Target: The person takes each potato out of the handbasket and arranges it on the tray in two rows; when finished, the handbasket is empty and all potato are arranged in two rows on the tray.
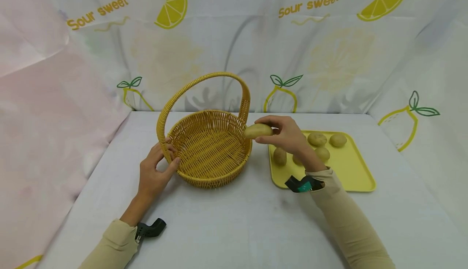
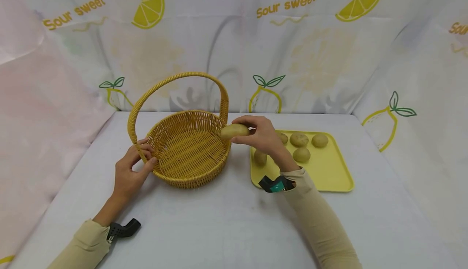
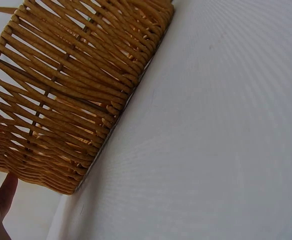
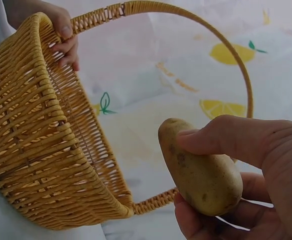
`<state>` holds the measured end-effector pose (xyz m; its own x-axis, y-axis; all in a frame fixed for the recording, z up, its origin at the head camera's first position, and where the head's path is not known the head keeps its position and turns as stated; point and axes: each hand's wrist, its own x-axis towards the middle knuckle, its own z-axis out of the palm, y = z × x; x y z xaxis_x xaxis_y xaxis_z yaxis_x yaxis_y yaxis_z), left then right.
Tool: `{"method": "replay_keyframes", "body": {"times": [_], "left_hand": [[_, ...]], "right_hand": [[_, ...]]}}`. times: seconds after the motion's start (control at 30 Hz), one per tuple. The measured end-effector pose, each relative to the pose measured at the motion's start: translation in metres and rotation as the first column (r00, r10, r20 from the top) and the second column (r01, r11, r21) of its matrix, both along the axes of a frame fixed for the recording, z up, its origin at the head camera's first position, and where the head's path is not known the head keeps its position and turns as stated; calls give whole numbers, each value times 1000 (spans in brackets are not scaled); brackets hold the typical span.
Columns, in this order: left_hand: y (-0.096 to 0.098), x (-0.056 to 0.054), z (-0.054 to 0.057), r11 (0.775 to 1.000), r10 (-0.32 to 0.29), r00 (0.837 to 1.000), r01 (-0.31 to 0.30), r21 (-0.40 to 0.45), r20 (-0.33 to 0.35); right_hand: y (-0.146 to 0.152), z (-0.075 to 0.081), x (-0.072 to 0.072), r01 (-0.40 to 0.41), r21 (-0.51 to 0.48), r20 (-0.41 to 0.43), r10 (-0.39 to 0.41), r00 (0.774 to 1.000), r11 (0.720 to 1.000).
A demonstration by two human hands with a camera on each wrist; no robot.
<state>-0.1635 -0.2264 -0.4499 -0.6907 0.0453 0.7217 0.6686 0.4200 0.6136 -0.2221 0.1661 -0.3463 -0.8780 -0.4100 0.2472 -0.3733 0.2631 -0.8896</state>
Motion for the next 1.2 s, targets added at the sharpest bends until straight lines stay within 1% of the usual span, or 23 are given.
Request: {"method": "replay_keyframes", "body": {"times": [0.13, 0.3, 0.53, 0.77, 0.9, 1.1, 1.2], "left_hand": [[0, 0, 0, 1000, -5, 1000, 5, 4, -5], [1, 1, 0, 1000, -5, 1000, 5, 3, 7], [-1, 1, 0, 1000, 4, 1000, -4, -7, 27], [1, 2, 3, 1000, 6, 1000, -6, -5, 23], [1, 2, 3, 1000, 7, 1000, -7, -8, 17], [1, 2, 2, 1000, 6, 1000, -6, -8, 9], [0, 2, 1, 1000, 3, 1000, -2, -8, 14]], "right_hand": [[6, 3, 4, 17, -8, 11, -17, 1000, 1000], [15, 5, 7, 32, -23, 18, -31, 999, 999], [32, 3, 10, 68, 1, 4, -68, 998, 998], [49, 2, 15, 129, 5, 28, -129, 991, 992], [56, 2, 16, 149, 27, 9, -149, 989, 988], [66, 1, 19, 145, 4, -13, -145, 989, 989], [73, 1, 21, 159, 6, -12, -159, 987, 987]]}}
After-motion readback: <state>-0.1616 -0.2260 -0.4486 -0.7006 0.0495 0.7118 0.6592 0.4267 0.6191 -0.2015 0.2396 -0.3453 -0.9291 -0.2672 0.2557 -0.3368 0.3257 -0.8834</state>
